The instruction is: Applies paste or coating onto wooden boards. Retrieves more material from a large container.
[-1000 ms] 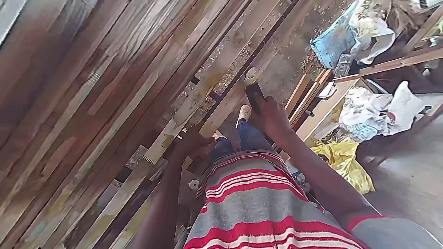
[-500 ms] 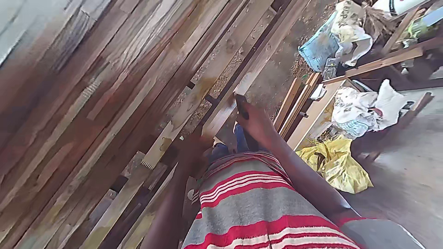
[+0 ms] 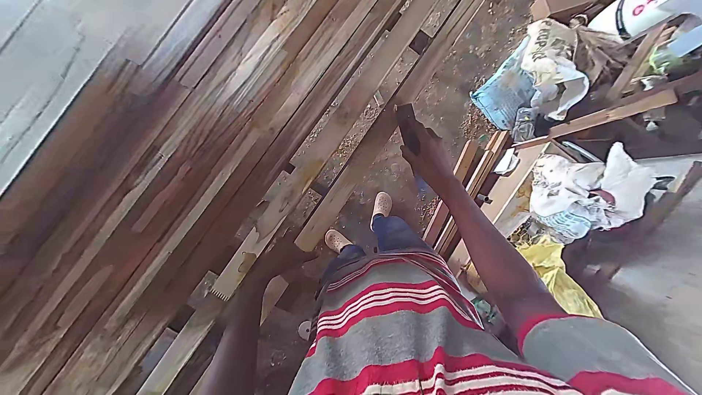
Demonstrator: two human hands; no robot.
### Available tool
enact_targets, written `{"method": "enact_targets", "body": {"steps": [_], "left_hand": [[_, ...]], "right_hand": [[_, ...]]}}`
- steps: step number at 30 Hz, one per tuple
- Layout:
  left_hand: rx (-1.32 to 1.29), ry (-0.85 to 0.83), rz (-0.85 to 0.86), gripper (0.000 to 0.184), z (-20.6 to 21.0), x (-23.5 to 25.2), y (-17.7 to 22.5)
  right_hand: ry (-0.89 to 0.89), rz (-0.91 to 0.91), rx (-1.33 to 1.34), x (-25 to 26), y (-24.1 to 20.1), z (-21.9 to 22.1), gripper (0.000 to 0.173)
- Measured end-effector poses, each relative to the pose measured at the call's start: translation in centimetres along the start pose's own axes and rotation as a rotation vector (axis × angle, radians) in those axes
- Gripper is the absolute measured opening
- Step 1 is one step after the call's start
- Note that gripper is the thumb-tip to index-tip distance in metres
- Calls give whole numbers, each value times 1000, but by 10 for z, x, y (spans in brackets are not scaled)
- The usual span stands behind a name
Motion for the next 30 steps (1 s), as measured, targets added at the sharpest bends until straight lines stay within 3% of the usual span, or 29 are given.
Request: {"method": "enact_targets", "body": {"steps": [4, 7, 12, 15, 18, 22, 26, 30], "left_hand": [[-150, 54, 118, 75, -16, 9, 26], [-222, -30, 43, 60, -12, 15, 31], [-111, 60, 15, 75, -12, 14, 33], [-55, 120, 26, 79, -7, 8, 34], [11, 122, -17, 84, -7, 5, 39], [37, 174, -11, 73, -10, 0, 43], [147, 268, -180, 62, -19, -14, 61], [229, 416, -315, 59, -14, -10, 83]], "right_hand": [[-89, -11, -177, -31, -10, 17, 65], [-244, 159, -224, -50, -31, 4, 55], [-59, 192, -69, 6, -49, -35, 49], [-55, 222, 14, 6, -45, -19, 45], [-109, 225, 53, -35, -56, 5, 38], [-242, 237, 64, -61, -51, 26, 38], [-314, 275, 296, -58, -38, 15, 35], [-179, 155, 367, -40, -28, -1, 42]]}}
Point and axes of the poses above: each hand's wrist, its own x-axis towards the middle knuckle, its own z-axis out of the palm, y = z × x, the point moved 6 cm from there along x, towards the middle knuckle, and after that the axes turned 15 degrees about x, right-handed, at the moved point
